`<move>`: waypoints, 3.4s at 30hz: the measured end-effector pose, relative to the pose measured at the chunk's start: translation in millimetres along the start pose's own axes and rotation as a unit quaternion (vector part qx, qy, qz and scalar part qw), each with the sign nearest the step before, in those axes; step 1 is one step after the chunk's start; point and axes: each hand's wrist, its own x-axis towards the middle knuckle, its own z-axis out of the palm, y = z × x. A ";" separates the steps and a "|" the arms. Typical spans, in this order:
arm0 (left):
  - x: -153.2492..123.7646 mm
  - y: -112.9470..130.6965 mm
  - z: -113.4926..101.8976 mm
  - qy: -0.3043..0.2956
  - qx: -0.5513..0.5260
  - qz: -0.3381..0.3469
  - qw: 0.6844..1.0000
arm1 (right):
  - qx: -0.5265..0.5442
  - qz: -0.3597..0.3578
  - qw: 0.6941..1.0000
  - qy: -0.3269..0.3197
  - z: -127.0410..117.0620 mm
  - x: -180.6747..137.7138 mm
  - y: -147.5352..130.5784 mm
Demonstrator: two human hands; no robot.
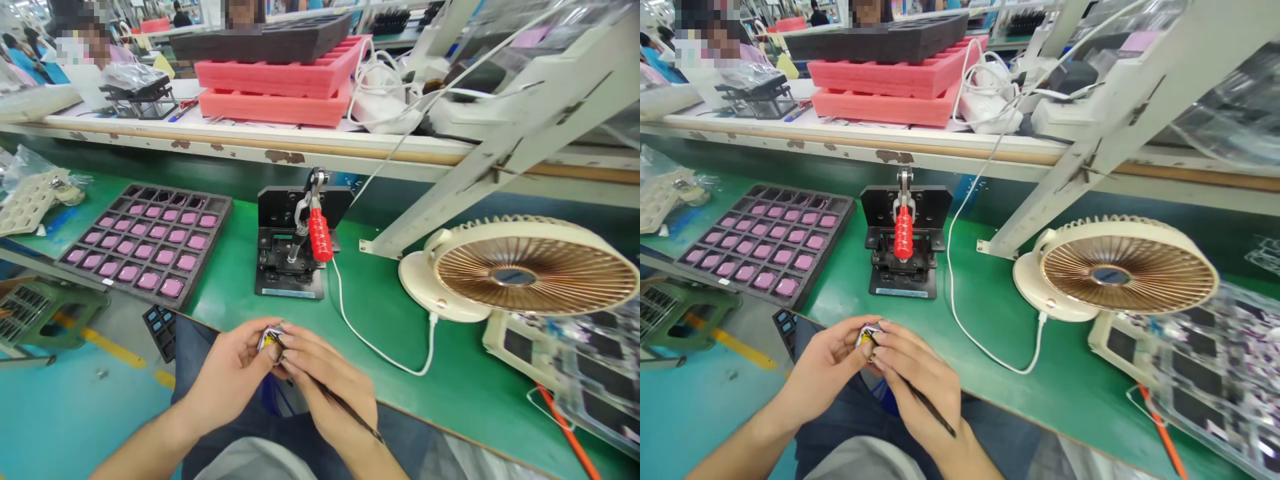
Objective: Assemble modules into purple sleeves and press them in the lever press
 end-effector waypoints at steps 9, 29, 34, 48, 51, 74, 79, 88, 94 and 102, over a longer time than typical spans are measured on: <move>0.7 -8.7 -2.3 0.017 0.059 0.016 0.998 | -0.023 -0.010 1.000 -0.009 -1.0 -3.8 4.1; 40.3 -28.9 2.1 -0.033 -0.231 -0.103 0.967 | -0.015 0.037 0.974 0.222 9.7 -36.7 28.5; 52.9 -35.8 5.1 0.001 -0.223 -0.113 0.968 | -0.045 0.105 0.928 0.355 -17.3 -27.7 33.0; 32.3 -49.2 -10.8 0.001 -0.235 -0.142 0.961 | -0.318 0.234 0.906 0.151 -112.6 157.6 184.1; 26.8 -51.0 -20.1 0.008 -0.234 -0.138 0.962 | -0.345 0.257 0.894 0.125 -113.1 158.1 178.7; 35.6 -77.6 18.2 0.003 -0.147 -0.212 0.966 | -0.600 0.407 0.659 0.202 -351.5 -69.1 -32.0; 30.8 -83.9 24.0 0.006 -0.150 -0.200 0.968 | -0.598 0.469 0.644 0.082 -387.5 -23.0 15.1; 30.2 -90.6 14.5 0.006 -0.168 -0.217 0.962 | -0.572 0.527 0.627 -0.045 -399.1 6.9 37.2; 33.6 -82.5 25.2 0.007 -0.160 -0.212 0.964 | -0.552 0.530 0.640 -0.067 -402.5 7.0 30.6; 39.2 -97.6 22.7 0.000 -0.188 -0.203 0.961 | -0.573 0.509 0.642 -0.030 -404.5 10.6 31.2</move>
